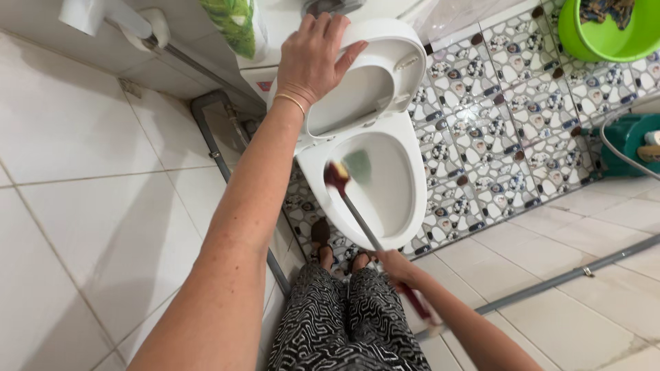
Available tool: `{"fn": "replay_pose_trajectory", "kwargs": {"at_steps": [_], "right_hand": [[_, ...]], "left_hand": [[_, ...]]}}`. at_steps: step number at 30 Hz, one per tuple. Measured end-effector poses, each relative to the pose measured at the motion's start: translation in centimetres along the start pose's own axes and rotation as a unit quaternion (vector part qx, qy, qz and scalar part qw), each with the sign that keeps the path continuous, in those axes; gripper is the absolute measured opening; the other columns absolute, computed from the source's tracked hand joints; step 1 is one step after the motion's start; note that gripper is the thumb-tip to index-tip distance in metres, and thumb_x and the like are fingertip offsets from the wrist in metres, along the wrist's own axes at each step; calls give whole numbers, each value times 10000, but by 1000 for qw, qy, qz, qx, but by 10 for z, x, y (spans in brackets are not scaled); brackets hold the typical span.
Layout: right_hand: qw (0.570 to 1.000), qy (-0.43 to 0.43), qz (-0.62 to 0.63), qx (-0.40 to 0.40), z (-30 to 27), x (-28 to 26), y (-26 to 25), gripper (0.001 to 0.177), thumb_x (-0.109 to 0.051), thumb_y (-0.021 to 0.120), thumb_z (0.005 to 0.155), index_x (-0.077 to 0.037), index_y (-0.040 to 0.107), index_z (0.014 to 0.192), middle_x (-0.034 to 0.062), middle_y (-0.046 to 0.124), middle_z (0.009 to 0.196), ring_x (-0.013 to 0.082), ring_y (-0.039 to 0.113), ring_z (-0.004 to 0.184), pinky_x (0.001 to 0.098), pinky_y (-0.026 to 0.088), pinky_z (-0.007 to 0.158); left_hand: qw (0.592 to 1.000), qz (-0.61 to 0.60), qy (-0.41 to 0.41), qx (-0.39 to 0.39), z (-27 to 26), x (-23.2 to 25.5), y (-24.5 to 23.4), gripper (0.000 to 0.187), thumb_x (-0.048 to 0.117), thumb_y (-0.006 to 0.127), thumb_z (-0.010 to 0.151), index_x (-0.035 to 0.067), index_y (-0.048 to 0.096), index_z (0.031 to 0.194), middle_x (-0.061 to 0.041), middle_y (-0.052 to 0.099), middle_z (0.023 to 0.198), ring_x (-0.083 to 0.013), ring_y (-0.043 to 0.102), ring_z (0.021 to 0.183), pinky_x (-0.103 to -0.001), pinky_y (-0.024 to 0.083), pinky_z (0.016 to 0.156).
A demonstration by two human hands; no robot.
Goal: The person pours blue liquid from a bottle into a toilet bowl and then uses a brush to scrub the inside of the bowl and under the rim.
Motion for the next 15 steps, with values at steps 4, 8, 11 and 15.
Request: {"fn": "replay_pose_trajectory", "kwargs": {"at_steps": [4,8,11,15], "right_hand": [[987,50,-151,-30,-18,22,-12,400,-333,460,1086,36,483,1239,108,586,816,157,515,486,338,478,392],[998,2,53,-26,3,-24,-6,385,-315,467,1073,11,461,1276,124,598,843,183,536,532,358,490,434],[999,15,-20,-37,-20,0,7,382,-302,473,1062,-8,445,1304,135,607,862,204,553,566,373,498,466],[985,56,-147,-68,-42,24,5,390,-284,480,1048,-33,424,1342,150,620,889,231,575,612,393,510,509]], "left_hand": [[1000,-3,9,12,1,-3,0,404,511,616,1105,108,600,1113,-29,592,912,-223,612,849,-349,556,634],[999,-6,21,34,-2,0,-7,390,506,609,1115,116,600,1131,-16,597,936,-223,611,864,-352,550,639],[1000,-10,7,7,-1,-2,-1,394,509,622,1114,116,612,1132,-23,588,913,-235,610,863,-366,548,636],[1000,5,10,12,13,10,-25,396,511,626,1097,119,608,1156,-36,622,1005,-236,622,920,-367,556,648]]}}
Point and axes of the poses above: each hand's wrist, its own z-axis towards the middle knuckle, its own y-axis out of the palm, x = y × z, the point moved 9 cm from there along z, towards the middle knuckle
